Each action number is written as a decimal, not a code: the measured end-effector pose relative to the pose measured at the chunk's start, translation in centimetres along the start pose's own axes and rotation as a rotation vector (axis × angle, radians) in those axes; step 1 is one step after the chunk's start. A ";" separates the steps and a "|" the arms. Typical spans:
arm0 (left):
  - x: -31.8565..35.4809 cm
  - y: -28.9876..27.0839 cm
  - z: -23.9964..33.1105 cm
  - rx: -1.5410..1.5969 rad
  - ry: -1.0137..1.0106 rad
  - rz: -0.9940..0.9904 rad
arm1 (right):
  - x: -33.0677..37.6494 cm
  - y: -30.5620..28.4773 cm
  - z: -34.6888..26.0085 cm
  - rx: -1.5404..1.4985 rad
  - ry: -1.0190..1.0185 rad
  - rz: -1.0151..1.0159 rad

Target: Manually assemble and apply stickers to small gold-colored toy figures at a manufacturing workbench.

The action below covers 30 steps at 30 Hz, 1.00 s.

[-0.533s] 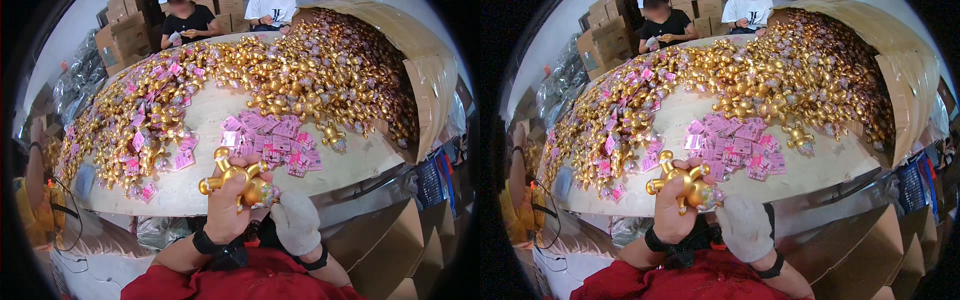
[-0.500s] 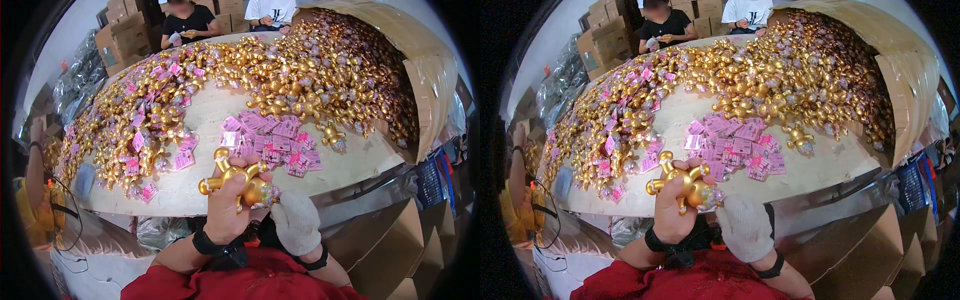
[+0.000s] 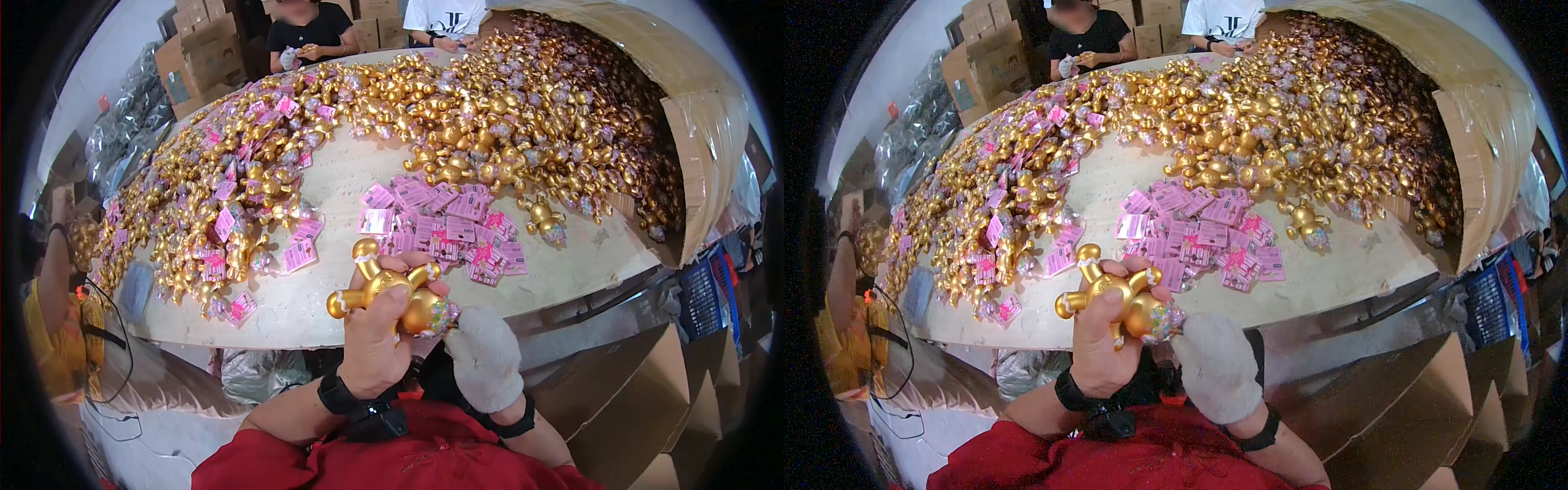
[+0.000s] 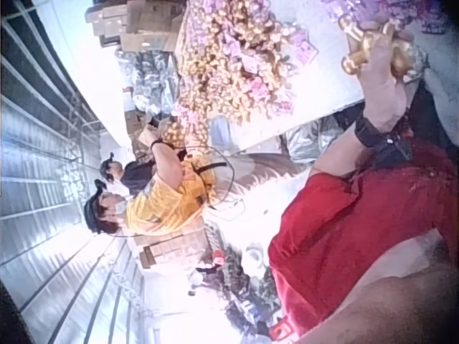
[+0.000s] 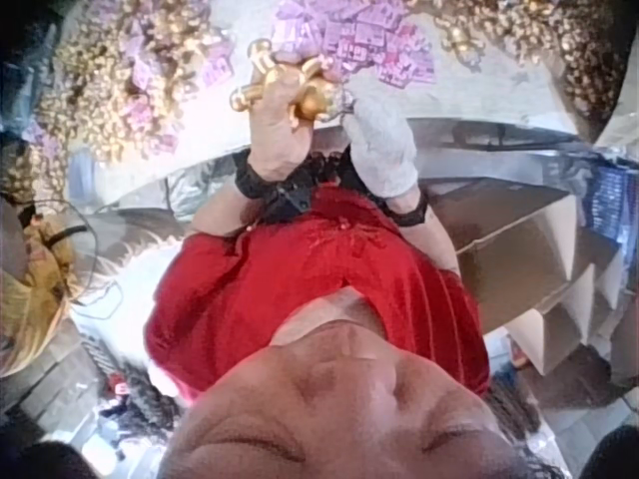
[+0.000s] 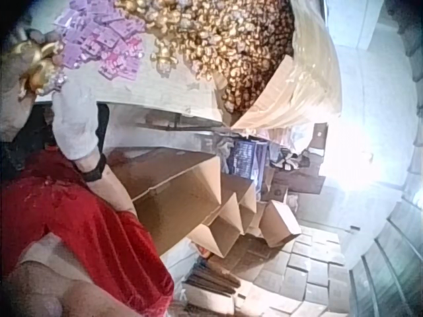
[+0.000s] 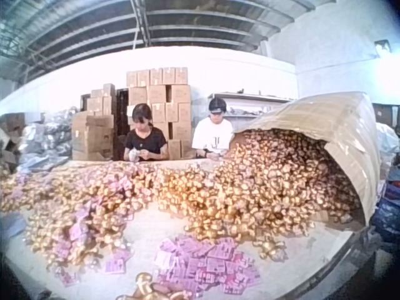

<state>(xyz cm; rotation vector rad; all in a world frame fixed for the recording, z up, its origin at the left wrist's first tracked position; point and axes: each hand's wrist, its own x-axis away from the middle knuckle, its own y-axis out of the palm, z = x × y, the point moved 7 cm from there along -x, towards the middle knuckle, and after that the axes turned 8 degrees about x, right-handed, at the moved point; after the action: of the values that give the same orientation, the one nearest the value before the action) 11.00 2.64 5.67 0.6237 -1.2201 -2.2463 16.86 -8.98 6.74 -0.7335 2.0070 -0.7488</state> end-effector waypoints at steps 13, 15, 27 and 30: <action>-0.4 -1.0 -0.7 -0.032 -0.039 0.006 | 1.8 4.0 3.5 -0.671 0.526 -0.049; -0.5 -1.2 -1.0 -0.068 -0.036 -0.020 | 2.1 4.5 3.5 -0.740 0.576 -0.069; -0.7 -2.9 -1.0 -0.138 -0.002 -0.062 | 1.3 6.3 3.4 -0.917 0.643 -0.227; -0.9 -3.0 -0.7 -0.171 -0.012 -0.089 | 1.5 7.3 3.4 -1.090 0.749 -0.454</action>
<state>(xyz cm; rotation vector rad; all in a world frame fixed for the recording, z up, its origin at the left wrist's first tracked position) 11.47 4.11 2.91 0.6092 -1.0099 -2.4008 17.54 -6.10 -0.91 -1.7637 2.9827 -0.0572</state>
